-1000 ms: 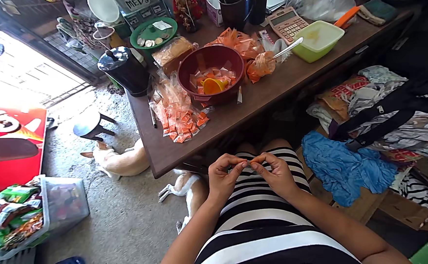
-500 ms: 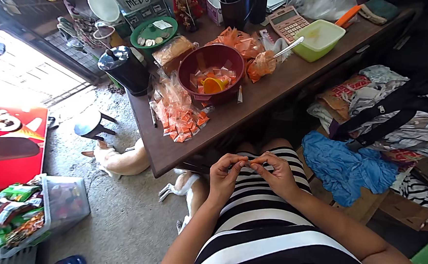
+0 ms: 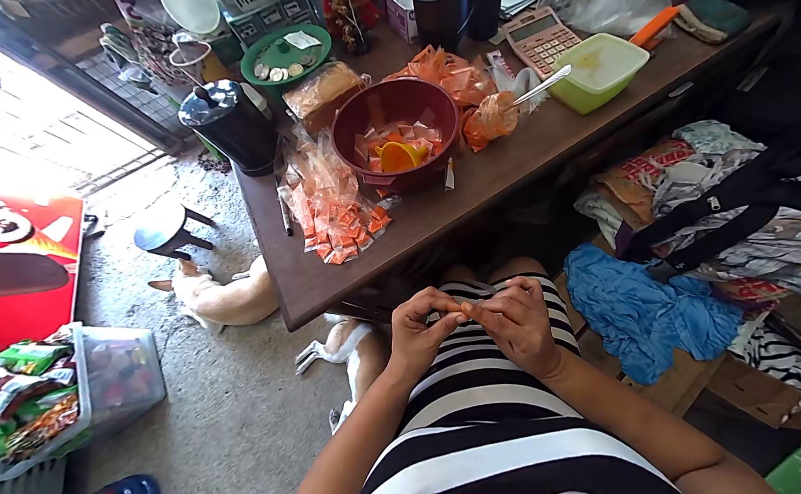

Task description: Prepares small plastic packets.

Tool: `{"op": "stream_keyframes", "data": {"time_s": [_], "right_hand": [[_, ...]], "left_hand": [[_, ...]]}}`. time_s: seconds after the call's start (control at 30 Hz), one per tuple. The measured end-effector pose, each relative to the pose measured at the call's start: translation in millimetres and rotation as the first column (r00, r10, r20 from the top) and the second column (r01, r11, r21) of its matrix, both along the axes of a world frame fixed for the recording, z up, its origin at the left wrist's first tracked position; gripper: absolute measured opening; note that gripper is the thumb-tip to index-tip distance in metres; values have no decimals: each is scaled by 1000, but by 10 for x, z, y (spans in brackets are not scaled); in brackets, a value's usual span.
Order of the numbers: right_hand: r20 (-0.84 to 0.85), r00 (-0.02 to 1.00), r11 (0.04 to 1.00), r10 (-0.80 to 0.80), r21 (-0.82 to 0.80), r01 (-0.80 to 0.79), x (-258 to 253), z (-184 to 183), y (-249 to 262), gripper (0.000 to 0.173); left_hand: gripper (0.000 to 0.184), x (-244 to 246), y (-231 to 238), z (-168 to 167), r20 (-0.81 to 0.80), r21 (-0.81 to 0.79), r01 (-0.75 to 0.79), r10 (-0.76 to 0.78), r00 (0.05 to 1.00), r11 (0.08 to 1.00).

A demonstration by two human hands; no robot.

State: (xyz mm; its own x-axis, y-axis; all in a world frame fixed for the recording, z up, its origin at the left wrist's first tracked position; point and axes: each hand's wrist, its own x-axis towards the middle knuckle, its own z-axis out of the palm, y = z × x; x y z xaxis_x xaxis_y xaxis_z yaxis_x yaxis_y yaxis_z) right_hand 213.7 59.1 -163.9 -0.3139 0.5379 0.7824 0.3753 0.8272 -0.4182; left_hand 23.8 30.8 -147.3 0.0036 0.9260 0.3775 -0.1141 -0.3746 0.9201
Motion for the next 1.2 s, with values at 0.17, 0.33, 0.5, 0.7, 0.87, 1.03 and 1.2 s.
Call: {"op": "stream_keyframes", "data": {"time_s": [0.17,0.33,0.5,0.7,0.87,1.03,1.2], "right_hand": [[24,1000,999,-19,36,19,-5,-10,19,22],[68,997,997,-37,69,33,-17,-6,26,22],[101,993,996,-56,82,48,-20,-11,23,23],[115,992,995,-60,84,50,-22,-17,27,23],[117,992,996,-50,84,41,-38,-39,30,24],[127,990,995,-65,83,55,-45,-33,39,25],[149,986,995,-76,78,64,-56,-24,27,26]], "left_hand": [[12,-15,11,-9,35,-6,48,-48,998,999],[15,-27,11,0,72,-39,49,-46,996,998],[12,-31,13,0,105,-82,66,-57,993,995],[11,-49,9,-27,149,-99,94,-79,986,991],[11,-57,-1,-16,170,-94,103,-86,982,990],[12,-52,-12,-8,177,-76,117,-102,979,990],[12,-56,-20,2,184,-78,113,-97,978,991]]}}
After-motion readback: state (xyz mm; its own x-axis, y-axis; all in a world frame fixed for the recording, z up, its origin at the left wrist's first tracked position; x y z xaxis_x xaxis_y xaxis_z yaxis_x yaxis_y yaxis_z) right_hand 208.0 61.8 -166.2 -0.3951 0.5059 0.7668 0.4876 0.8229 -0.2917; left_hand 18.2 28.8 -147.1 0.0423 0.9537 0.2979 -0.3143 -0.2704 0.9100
